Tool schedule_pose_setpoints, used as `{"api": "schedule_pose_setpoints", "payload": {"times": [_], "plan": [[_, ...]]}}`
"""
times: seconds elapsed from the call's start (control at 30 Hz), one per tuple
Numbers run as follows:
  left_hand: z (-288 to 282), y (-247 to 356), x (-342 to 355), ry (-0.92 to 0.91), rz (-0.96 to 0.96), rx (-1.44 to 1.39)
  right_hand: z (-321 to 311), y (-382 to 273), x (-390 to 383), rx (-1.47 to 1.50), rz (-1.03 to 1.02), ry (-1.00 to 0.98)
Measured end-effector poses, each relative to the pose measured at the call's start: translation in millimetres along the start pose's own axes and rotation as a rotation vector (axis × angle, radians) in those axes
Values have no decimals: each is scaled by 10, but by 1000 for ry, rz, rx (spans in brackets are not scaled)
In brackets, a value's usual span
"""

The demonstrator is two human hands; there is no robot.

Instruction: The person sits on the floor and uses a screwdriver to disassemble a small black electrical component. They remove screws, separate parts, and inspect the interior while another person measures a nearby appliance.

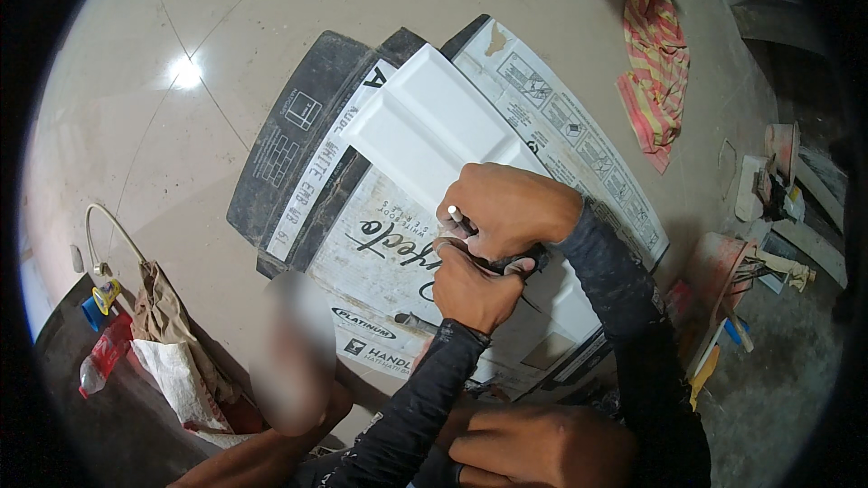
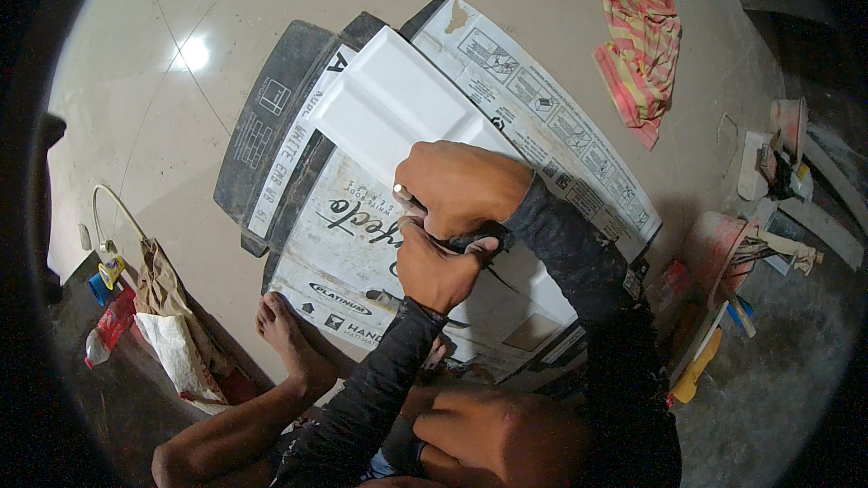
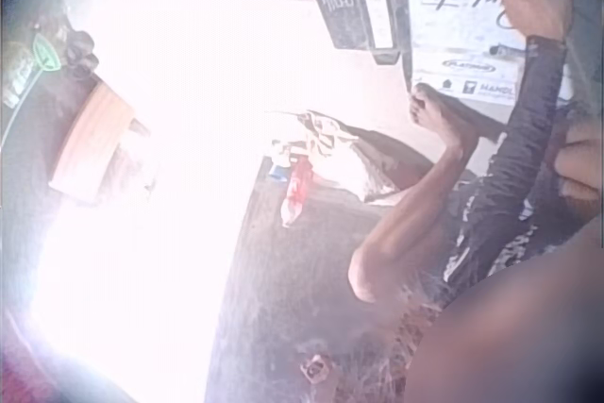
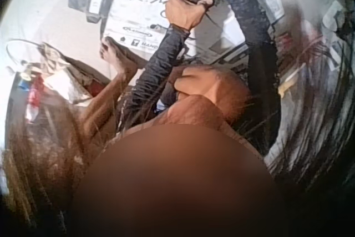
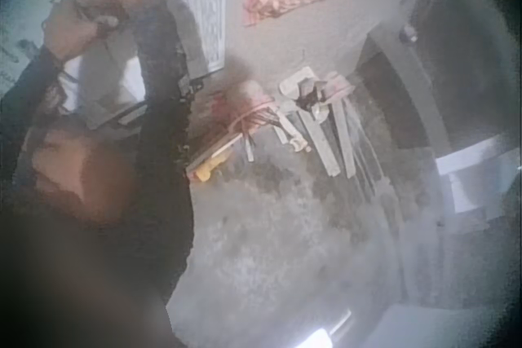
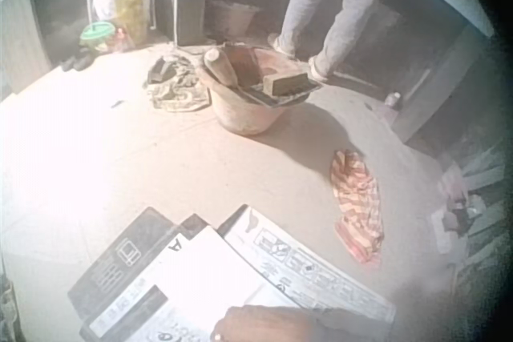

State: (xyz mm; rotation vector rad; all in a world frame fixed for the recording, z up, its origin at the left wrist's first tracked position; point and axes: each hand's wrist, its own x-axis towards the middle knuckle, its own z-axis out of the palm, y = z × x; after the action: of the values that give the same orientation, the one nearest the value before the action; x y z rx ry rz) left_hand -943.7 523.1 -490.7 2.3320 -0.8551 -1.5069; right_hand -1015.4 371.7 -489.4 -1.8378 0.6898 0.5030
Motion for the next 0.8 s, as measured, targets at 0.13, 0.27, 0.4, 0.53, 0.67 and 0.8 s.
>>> {"api": "schedule_pose_setpoints", "payload": {"times": [0.13,0.27,0.4,0.53,0.67,0.8], "plan": [[-24,36,-3,-32,-47,2,-25,-27,-1,23,36,-24],[-34,53,0,-48,-63,8,-18,-37,-1,38,-8,9],[-10,26,0,-20,-35,40,-132,9,-178,119,-57,160],[11,-18,35,-5,-14,60,-169,56,-581,305,-139,507],[-1,-15,117,-38,-22,14,22,148,-967,623,-54,786],[-34,-6,215,-152,-42,29,457,134,-1345,615,176,925]]}}
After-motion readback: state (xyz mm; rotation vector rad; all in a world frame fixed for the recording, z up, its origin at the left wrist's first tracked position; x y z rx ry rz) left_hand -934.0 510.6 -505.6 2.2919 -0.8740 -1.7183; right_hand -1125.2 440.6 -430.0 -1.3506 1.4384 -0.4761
